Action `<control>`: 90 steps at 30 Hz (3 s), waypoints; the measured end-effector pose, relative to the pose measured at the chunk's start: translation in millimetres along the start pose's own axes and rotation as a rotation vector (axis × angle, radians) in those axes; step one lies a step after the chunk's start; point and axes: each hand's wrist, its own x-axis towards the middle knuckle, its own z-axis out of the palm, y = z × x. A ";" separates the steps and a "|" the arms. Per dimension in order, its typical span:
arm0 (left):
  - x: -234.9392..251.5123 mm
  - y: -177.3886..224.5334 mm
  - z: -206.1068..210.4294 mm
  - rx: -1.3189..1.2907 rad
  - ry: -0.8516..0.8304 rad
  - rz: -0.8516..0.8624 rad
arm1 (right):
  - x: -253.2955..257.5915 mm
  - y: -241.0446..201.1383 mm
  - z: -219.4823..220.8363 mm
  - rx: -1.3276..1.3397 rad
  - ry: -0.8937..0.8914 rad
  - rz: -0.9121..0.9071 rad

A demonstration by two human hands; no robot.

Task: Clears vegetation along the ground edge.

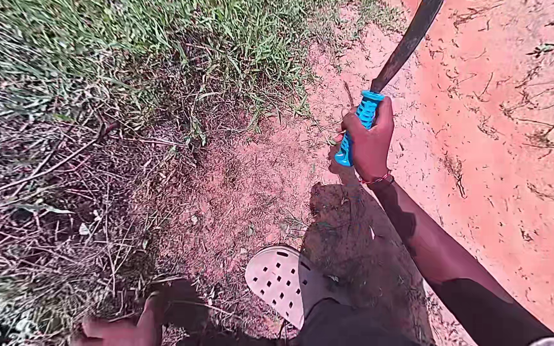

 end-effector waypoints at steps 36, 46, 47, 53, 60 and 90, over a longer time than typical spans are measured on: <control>-5.3 16.0 3.1 -0.097 -0.127 -0.063 | -6.4 93.9 25.3 -0.671 -0.569 0.475; -5.7 27.8 13.2 0.040 -0.030 0.119 | -135.3 70.4 -22.3 -0.935 -0.750 0.607; -8.1 29.4 14.2 0.043 -0.003 0.172 | -133.6 70.0 -24.2 -0.925 -0.754 0.607; -19.9 32.4 2.4 0.040 0.116 0.311 | -128.0 66.6 -34.0 -0.641 -0.605 0.585; -48.5 142.7 34.0 -0.145 -0.122 0.742 | -125.5 64.3 -24.5 -0.530 -0.531 0.515; -29.6 307.1 67.0 0.215 -0.633 0.665 | -93.4 64.2 -39.5 -0.667 -0.608 0.643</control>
